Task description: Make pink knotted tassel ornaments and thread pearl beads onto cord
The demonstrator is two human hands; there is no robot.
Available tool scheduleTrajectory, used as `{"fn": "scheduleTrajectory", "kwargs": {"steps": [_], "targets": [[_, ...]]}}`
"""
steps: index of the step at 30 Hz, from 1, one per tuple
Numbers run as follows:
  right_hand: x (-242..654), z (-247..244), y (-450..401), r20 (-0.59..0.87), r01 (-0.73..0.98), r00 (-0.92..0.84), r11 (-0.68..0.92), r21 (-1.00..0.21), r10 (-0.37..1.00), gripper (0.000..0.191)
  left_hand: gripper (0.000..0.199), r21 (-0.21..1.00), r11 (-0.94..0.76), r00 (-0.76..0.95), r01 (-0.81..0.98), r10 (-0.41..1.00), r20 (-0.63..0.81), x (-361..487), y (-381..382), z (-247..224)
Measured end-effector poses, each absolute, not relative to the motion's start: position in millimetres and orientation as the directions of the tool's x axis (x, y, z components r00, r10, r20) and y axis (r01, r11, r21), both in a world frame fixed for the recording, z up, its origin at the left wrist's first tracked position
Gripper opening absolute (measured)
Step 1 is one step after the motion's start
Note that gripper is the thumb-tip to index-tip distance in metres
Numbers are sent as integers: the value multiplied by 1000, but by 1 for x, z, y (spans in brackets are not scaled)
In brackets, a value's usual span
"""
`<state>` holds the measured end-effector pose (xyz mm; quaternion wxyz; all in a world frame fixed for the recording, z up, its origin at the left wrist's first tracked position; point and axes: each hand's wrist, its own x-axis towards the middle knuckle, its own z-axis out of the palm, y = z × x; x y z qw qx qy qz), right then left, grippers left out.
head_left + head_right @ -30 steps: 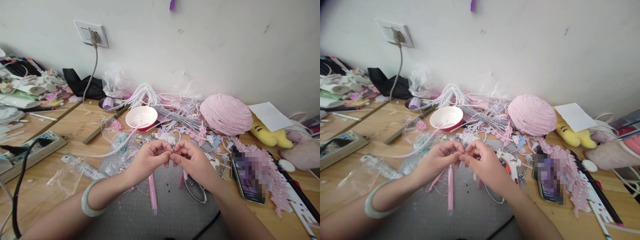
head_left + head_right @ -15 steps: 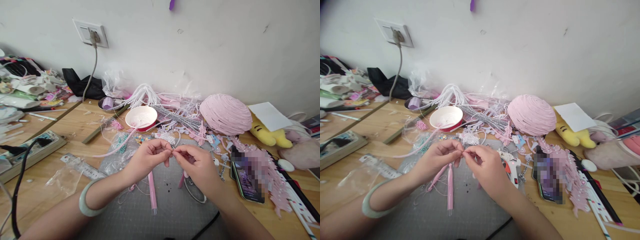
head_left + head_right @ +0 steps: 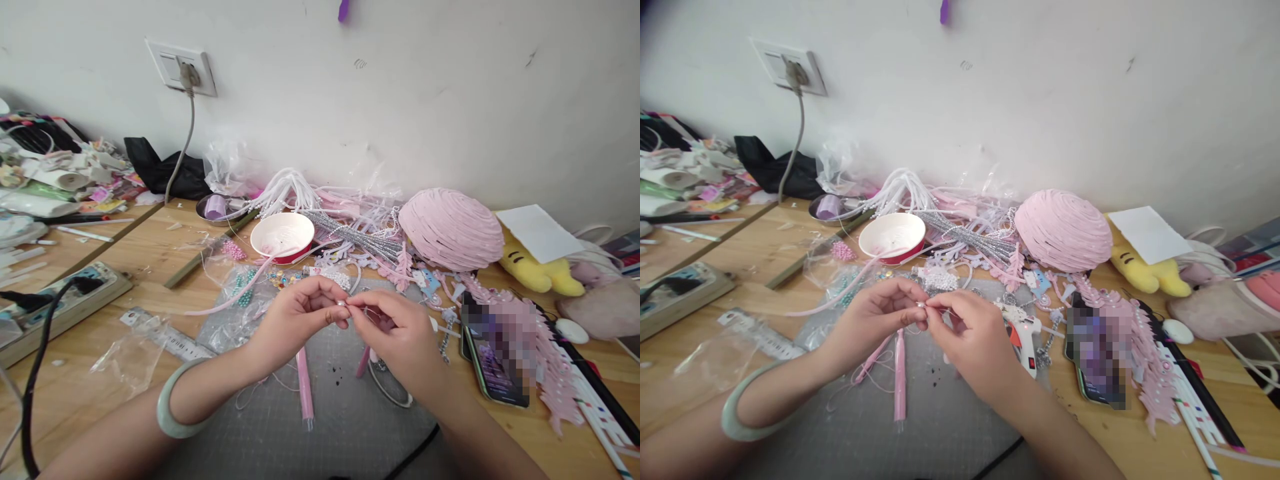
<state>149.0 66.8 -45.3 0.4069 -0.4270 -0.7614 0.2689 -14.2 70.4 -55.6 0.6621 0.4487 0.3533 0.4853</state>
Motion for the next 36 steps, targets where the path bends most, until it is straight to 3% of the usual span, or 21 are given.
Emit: {"fn": "scheduleTrajectory", "kwargs": {"steps": [10, 22, 36], "targets": [[152, -39, 64, 452, 420, -372, 581, -697, 811, 12, 12, 930, 83, 251, -358, 968, 10, -14, 67, -52], [147, -37, 59, 403, 549, -315, 511, -661, 859, 7, 13, 969, 24, 188, -248, 982, 24, -14, 63, -56], [150, -33, 57, 290, 503, -345, 437, -746, 893, 6, 14, 979, 26, 178, -204, 984, 11, -15, 61, -52]]}}
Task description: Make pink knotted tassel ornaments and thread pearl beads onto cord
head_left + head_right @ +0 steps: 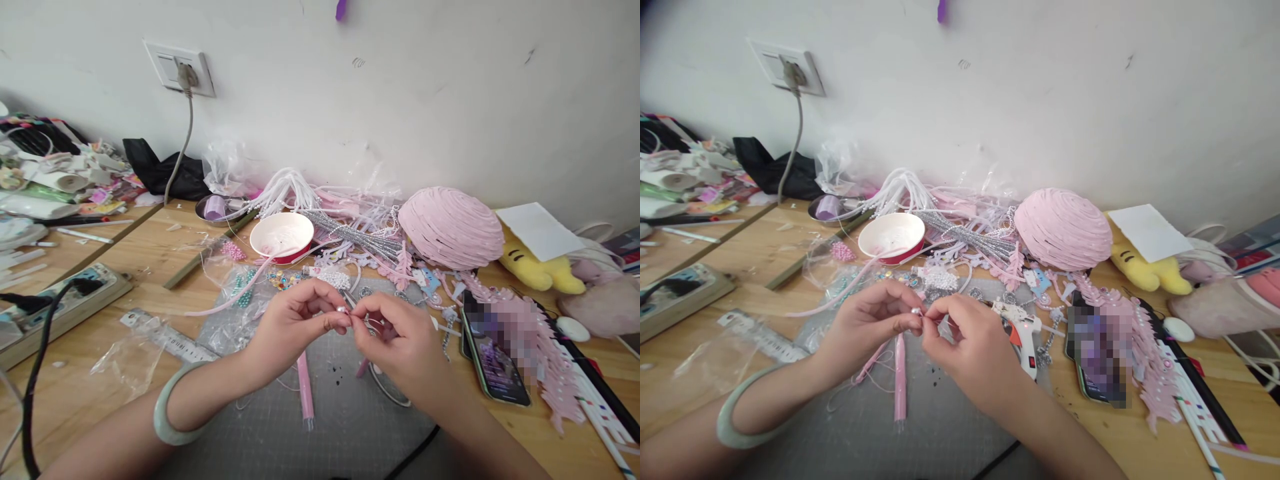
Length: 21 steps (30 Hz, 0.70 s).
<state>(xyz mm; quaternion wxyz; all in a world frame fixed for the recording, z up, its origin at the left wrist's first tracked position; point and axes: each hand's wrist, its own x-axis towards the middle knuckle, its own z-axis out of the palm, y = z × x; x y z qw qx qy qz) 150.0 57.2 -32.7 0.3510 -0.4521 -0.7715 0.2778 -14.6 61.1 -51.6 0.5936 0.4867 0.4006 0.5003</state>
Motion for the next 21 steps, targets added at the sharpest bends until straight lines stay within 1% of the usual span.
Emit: {"fn": "scheduleTrajectory", "kwargs": {"steps": [6, 10, 15, 17, 21], "targets": [[148, -31, 56, 314, 472, -309, 431, -769, 898, 6, 12, 976, 9, 195, -215, 980, 33, -14, 60, -51], [148, -30, 54, 285, 446, -312, 405, -798, 906, 8, 12, 973, 12, 197, -232, 980, 35, -14, 60, -50], [149, -31, 53, 290, 457, -310, 409, -789, 905, 9, 12, 969, 19, 214, -247, 976, 36, -14, 59, -50], [150, -30, 53, 273, 433, -309, 391, -812, 911, 10, 12, 967, 14, 214, -255, 976, 43, -15, 59, -50], [151, -27, 52, 191, 372, -306, 302, -878, 933, 11, 12, 962, -2, 199, -273, 978, 59, -15, 59, -50]]}}
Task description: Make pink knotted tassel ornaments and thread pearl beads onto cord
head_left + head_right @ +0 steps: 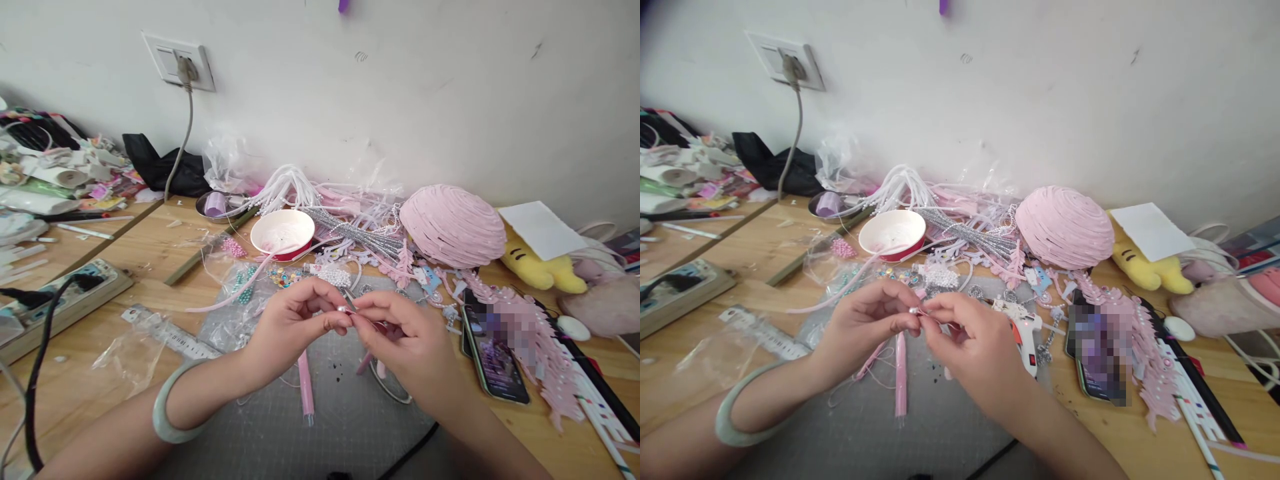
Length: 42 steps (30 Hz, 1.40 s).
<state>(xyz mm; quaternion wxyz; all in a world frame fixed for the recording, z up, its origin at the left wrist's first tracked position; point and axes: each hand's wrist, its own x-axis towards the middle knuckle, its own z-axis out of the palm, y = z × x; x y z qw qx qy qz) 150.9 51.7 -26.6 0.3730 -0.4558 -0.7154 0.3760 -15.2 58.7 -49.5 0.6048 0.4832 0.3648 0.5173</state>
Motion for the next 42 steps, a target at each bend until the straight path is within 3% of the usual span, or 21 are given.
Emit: {"fn": "scheduleTrajectory", "kwargs": {"steps": [5, 16, 26, 31, 42], "targets": [[154, -25, 52, 133, 412, -333, 271, -870, 933, 15, 13, 964, -43, 185, -263, 978, 94, -16, 59, -49], [152, -25, 52, 175, 421, -314, 302, -855, 933, 12, 14, 967, -157, 144, -198, 972, 187, -16, 57, -53], [151, -29, 56, 309, 432, -365, 454, -779, 878, 16, 11, 956, -256, 157, -141, 948, 277, -17, 58, -53], [150, -27, 54, 307, 432, -336, 435, -790, 891, 14, 14, 964, -232, 138, -128, 959, 249, -15, 56, -50], [148, -24, 52, 283, 461, -320, 410, -787, 904, 10, 15, 946, -139, 173, -292, 966, 195, -13, 55, -52]]}}
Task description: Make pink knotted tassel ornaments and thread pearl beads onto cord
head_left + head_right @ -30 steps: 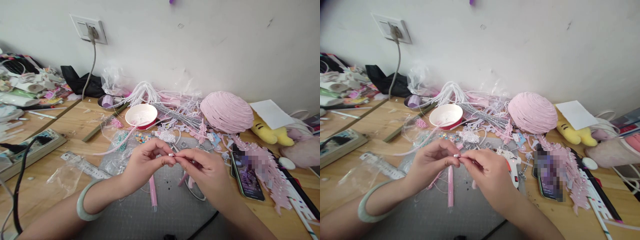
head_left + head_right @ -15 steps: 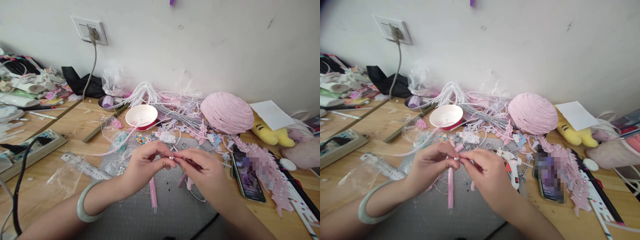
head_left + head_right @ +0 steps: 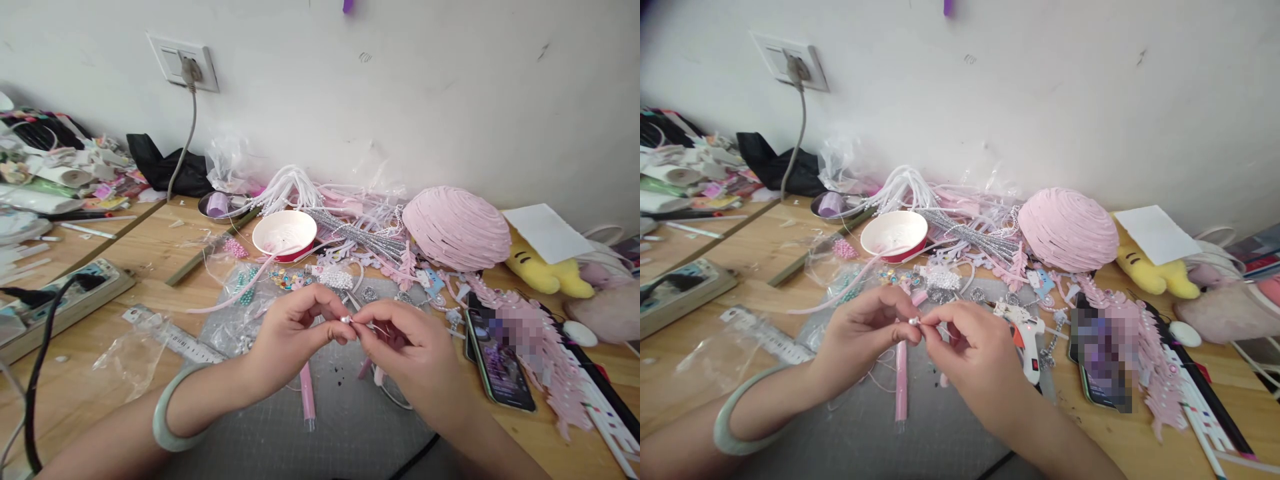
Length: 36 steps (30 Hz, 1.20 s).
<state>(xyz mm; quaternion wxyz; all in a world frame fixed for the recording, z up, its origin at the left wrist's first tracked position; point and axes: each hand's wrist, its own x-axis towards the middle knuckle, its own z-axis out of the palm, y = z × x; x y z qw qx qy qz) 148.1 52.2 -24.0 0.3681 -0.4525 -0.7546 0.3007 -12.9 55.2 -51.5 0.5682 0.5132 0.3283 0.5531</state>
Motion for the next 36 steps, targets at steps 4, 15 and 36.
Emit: {"fn": "scheduleTrajectory", "kwargs": {"steps": [4, 15, 36], "targets": [[150, -23, 51, 250, 456, -328, 385, -803, 911, 10, 14, 942, -140, 189, -303, 961, 204, -14, 55, -53], [154, -25, 53, 169, 440, -404, 353, -826, 899, 16, 14, 950, -171, 175, -260, 960, 220, -13, 60, -54], [153, -25, 53, 159, 496, -354, 329, -803, 922, 9, 10, 964, -169, 205, -207, 956, 212, -14, 57, -51]]}}
